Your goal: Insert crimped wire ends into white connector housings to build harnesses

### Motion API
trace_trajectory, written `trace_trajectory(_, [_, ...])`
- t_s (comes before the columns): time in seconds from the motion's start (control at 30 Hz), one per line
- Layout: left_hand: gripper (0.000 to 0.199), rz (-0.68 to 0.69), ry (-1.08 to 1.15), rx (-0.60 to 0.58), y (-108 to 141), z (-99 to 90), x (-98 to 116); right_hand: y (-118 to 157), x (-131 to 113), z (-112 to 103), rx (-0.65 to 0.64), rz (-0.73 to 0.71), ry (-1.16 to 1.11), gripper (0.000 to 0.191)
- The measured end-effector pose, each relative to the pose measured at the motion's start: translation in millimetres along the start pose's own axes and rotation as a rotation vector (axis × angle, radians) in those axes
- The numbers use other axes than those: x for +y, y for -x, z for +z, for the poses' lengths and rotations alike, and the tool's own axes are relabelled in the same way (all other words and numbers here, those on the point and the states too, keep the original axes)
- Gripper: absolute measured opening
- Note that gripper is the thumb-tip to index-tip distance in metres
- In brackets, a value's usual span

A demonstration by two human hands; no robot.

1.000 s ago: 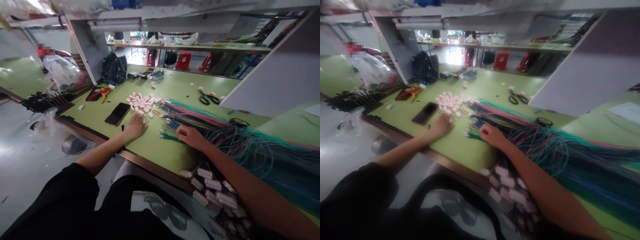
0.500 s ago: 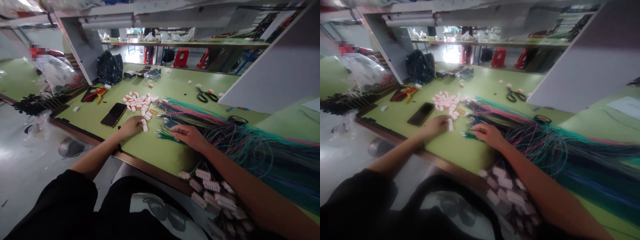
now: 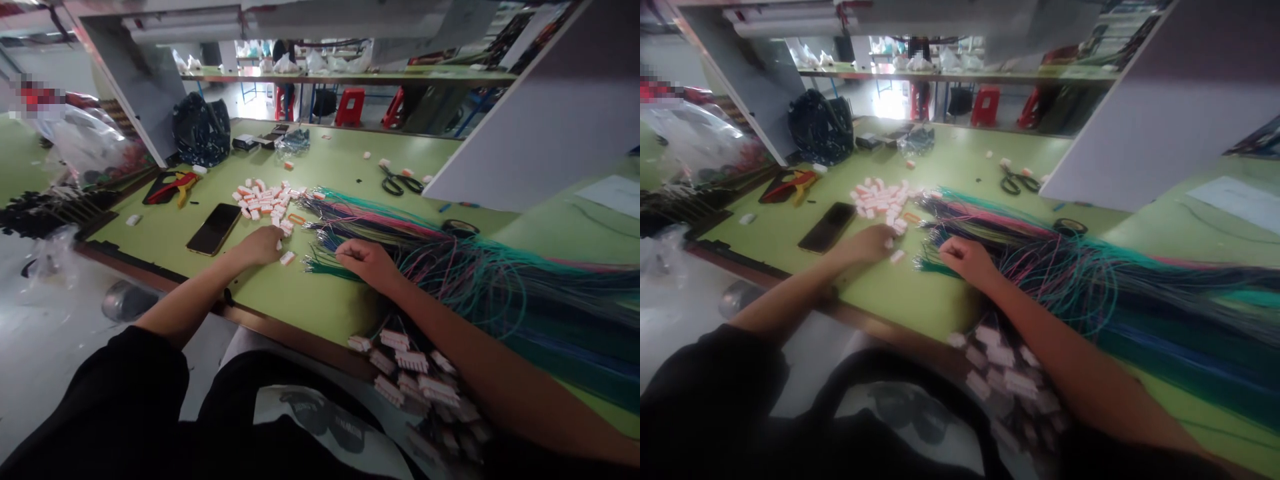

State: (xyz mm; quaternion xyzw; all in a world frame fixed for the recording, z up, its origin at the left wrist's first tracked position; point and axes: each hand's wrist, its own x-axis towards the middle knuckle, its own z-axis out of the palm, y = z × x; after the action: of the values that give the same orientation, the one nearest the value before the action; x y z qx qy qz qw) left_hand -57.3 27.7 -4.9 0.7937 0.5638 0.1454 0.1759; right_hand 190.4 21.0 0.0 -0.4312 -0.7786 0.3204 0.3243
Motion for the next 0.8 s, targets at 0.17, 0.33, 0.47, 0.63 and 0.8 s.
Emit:
trace_trajectory(0.17, [0.033,-0.128,-0.042,-0.016,0.1,-15.3,12.4,0.4,-0.2,0.0,-0.032,0.036,-0.032,0.017])
trace_trajectory(0.33, [0.026,0.037,0.776,0.014,2.0,-7.9,35.5,1.4,-2.5,-2.6,0.026,0.033,-0.079,0.017])
trace_trajectory(0.47, [0.031,0.025,1.382,-0.076,-1.0,17.3,55.6,3.3,-3.7,-3.8,0.146,0.026,-0.103,0.014])
trace_trajectory(0.63, [0.035,-0.059,1.592,-0.174,-5.7,32.0,57.4,6.5,-8.5,-3.3,0.177,0.007,-0.078,0.012])
trace_trajectory(0.8, [0.046,0.041,1.673,-0.219,-8.7,37.0,48.4,8.4,-11.9,-2.2,0.193,-0.018,-0.094,0.011])
